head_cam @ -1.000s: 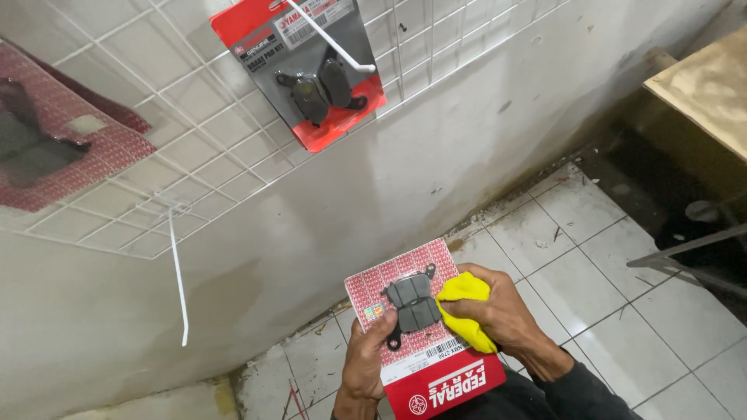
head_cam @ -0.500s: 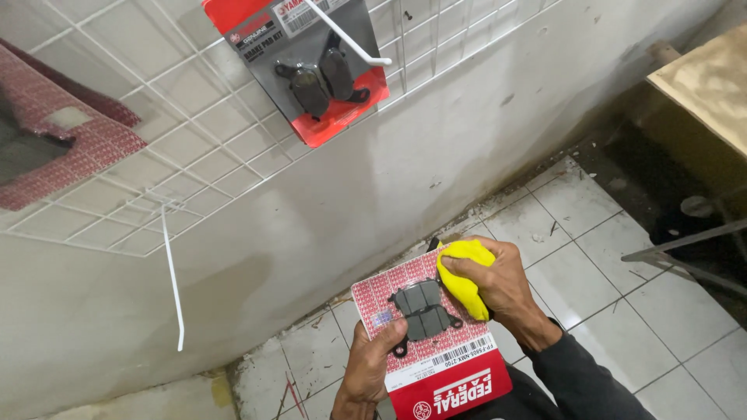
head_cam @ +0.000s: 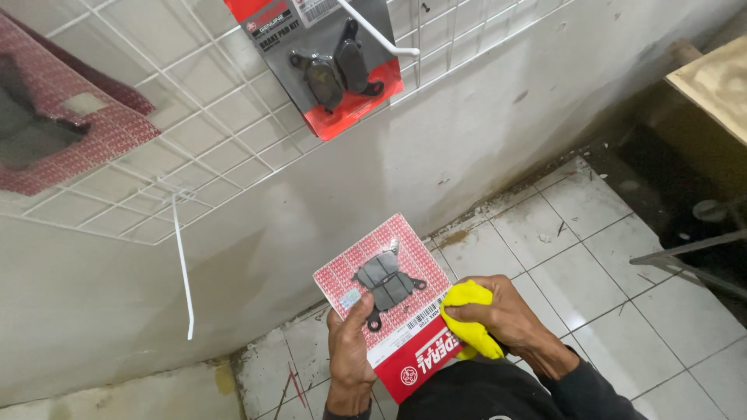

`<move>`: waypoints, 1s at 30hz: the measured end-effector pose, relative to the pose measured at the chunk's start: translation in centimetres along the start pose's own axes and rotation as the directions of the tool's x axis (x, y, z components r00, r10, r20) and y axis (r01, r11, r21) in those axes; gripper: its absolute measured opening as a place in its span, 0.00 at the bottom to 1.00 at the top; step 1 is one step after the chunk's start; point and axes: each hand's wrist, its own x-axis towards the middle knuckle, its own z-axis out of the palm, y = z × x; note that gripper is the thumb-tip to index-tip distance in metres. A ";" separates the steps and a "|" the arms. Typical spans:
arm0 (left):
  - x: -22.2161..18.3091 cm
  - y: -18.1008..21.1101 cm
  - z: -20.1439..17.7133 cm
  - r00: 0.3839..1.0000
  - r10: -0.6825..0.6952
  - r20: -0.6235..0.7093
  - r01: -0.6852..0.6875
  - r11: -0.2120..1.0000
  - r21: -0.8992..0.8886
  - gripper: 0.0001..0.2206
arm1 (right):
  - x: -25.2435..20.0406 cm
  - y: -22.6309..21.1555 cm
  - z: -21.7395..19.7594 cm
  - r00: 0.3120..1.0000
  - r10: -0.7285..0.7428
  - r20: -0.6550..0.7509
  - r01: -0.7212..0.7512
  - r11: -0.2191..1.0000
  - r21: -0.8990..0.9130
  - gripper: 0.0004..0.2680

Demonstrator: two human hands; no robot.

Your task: The person wipes a packaged brake pad with a yellow cloth, then hangs it on a wall grid. The person repeats the wiping and hanging process with a second brake pad package. The task is performed in a parts store with multiple brake pad packages visible on the wall grid.

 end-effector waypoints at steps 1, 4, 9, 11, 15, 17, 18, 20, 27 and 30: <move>0.1 0.4 0.2 1.000 0.009 0.017 -0.009 1.000 -0.025 0.11 | -0.4 0.2 0.1 0.999 0.043 -0.009 -0.043 0.999 -0.012 0.12; 0.6 -0.7 -1.4 0.988 -0.063 -0.139 0.051 0.995 -0.091 0.07 | -0.7 1.9 -0.7 0.998 0.057 -0.015 -0.057 0.998 -0.021 0.11; 0.5 -0.8 -0.4 0.994 -0.004 -0.114 0.000 0.999 -0.034 0.08 | -1.7 1.6 -2.8 0.980 0.173 -0.100 -0.191 0.958 -0.213 0.12; 0.5 -0.1 0.2 0.994 0.067 -0.085 -0.068 0.998 -0.006 0.09 | -2.4 0.8 -3.8 0.961 0.211 -0.181 -0.263 0.897 -0.356 0.12; -0.1 0.4 1.8 0.978 0.144 -0.151 -0.135 0.988 0.071 0.09 | -4.0 0.0 -5.4 0.885 -0.328 -0.331 0.159 0.881 -0.446 0.09; -0.2 0.0 2.6 0.981 0.173 -0.083 -0.167 0.983 0.071 0.08 | -4.0 -0.3 -4.3 0.774 -0.571 -0.274 0.364 0.755 -0.545 0.07; -0.2 -0.5 2.8 0.983 0.185 0.010 -0.185 0.983 0.022 0.09 | -3.6 -0.6 -3.1 0.679 -0.711 -0.181 0.482 0.618 -0.621 0.09; -0.3 -1.8 3.4 0.974 0.198 0.110 -0.195 0.980 -0.031 0.10 | -2.7 -0.5 0.0 0.558 -0.826 -0.079 0.576 0.455 -0.679 0.12; -1.5 -3.4 3.2 0.945 -0.085 -0.317 0.095 0.995 0.017 0.19 | -2.0 0.9 5.7 0.277 -0.904 0.325 0.803 0.033 -0.595 0.12; -1.7 -3.5 4.0 0.983 0.010 -0.185 -0.052 0.973 -0.224 0.12 | -0.8 1.1 5.5 0.208 -0.948 0.243 0.712 -0.023 -0.702 0.08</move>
